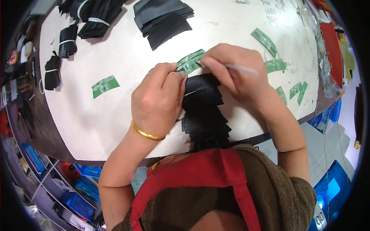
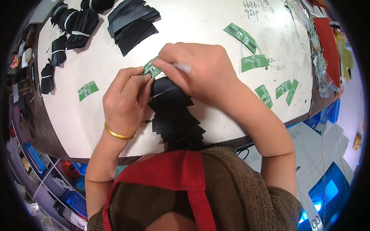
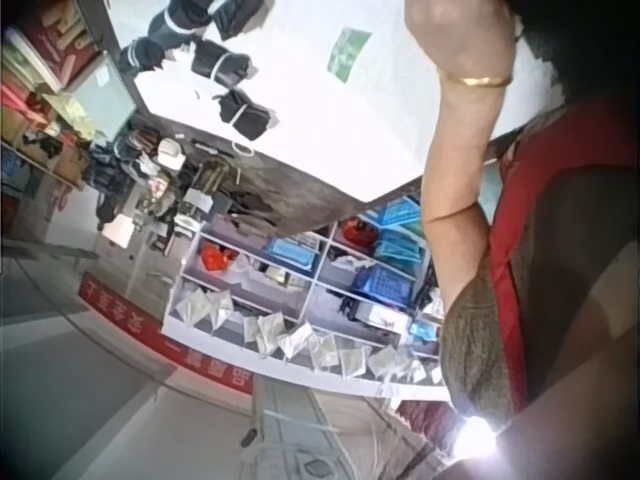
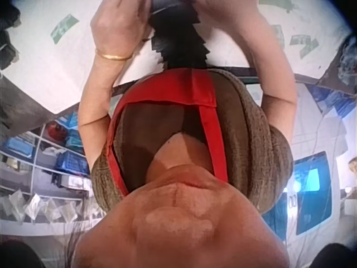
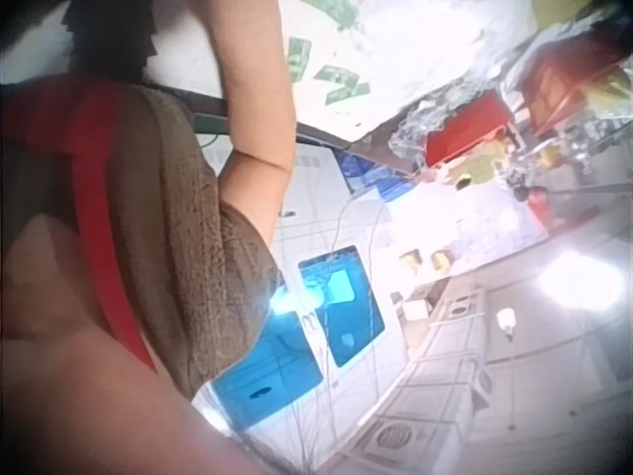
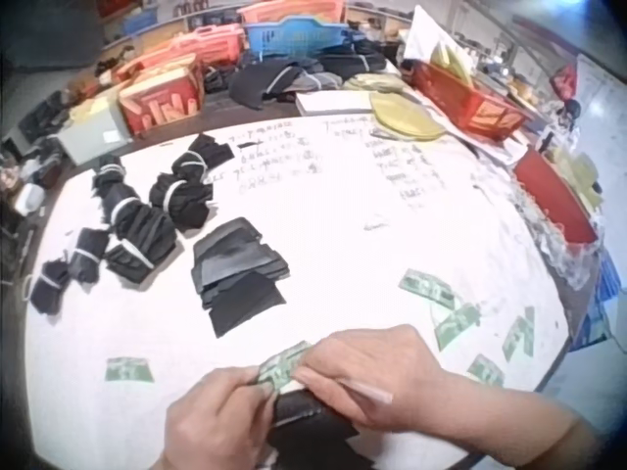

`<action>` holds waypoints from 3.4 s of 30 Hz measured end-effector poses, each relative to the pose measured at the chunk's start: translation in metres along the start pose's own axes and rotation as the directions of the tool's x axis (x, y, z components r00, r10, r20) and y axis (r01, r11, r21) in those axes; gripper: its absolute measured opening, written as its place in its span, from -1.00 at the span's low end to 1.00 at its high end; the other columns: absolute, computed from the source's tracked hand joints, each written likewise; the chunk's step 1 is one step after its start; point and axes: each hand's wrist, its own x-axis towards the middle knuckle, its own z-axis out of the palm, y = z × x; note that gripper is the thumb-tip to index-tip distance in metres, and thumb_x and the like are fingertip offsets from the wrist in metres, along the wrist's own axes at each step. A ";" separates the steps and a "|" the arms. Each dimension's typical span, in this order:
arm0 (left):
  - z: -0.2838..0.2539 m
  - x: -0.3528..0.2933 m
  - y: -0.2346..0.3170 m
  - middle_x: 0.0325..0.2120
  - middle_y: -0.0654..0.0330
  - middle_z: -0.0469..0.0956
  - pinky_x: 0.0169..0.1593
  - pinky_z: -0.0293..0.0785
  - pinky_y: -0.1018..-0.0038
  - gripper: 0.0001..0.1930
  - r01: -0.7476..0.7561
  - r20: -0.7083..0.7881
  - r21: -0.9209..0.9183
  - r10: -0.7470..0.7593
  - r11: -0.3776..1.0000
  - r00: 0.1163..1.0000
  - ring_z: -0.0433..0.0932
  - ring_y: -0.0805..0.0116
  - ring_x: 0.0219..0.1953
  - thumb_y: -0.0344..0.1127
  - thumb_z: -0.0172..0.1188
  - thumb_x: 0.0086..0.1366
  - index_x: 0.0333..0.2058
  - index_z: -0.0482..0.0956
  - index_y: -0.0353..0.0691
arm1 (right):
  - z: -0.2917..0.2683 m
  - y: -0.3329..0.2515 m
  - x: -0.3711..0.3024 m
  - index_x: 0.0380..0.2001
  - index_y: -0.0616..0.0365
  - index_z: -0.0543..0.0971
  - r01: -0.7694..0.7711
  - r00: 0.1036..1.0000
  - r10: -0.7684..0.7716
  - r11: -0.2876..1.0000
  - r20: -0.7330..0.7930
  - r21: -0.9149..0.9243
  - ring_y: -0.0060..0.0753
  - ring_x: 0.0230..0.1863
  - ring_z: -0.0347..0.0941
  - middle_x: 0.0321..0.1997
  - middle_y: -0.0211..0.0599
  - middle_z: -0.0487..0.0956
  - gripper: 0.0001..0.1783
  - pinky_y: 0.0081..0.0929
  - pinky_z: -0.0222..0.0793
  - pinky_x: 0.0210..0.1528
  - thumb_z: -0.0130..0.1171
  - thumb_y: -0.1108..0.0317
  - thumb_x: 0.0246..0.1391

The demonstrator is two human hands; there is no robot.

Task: Applying adhesive to black material strips using a manual applicator pen.

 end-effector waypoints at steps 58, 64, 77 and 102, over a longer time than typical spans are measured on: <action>-0.008 0.001 -0.008 -0.23 0.11 0.70 -0.34 0.61 0.48 -0.86 0.033 0.059 -0.031 -0.031 0.999 0.998 0.69 0.30 -0.39 -0.56 0.44 0.13 -0.31 0.71 -0.30 | -0.007 0.004 0.000 -0.15 0.16 0.72 -0.482 0.849 0.509 0.636 0.143 0.602 -0.60 -0.25 0.64 -0.17 -0.35 0.72 -0.70 -0.59 0.53 -0.29 0.13 0.19 0.41; -0.003 -0.002 -0.008 -0.23 0.12 0.70 -0.31 0.63 0.45 -0.86 0.034 0.020 -0.042 -0.034 0.999 0.999 0.71 0.26 -0.37 -0.56 0.45 0.12 -0.32 0.70 -0.29 | -0.001 -0.006 0.013 -0.34 0.14 0.70 -0.119 0.991 0.116 0.991 0.066 0.056 -0.24 -0.36 0.62 -0.34 -0.34 0.69 -0.69 -0.38 0.50 -0.34 0.19 0.13 0.31; -0.001 -0.003 -0.007 -0.23 0.10 0.69 -0.28 0.66 0.42 -0.83 -0.006 -0.013 -0.002 0.006 1.000 1.000 0.71 0.18 -0.32 -0.56 0.45 0.11 -0.31 0.68 -0.29 | -0.014 -0.007 0.016 -0.16 0.27 0.61 -0.658 0.708 0.674 0.520 0.213 0.545 -0.60 -0.29 0.66 -0.32 -0.32 0.68 -0.59 -0.71 0.53 -0.30 0.03 0.08 0.48; -0.002 -0.003 -0.009 -0.21 0.13 0.70 -0.38 0.61 0.51 -0.87 0.056 0.027 -0.085 -0.054 0.995 0.998 0.70 0.33 -0.40 -0.54 0.45 0.14 -0.33 0.70 -0.26 | -0.021 -0.010 -0.022 -0.34 0.14 0.64 -0.182 0.983 0.181 0.979 0.029 0.090 -0.21 -0.52 0.54 -0.48 -0.27 0.61 -0.86 -0.45 0.42 -0.47 0.34 0.32 0.22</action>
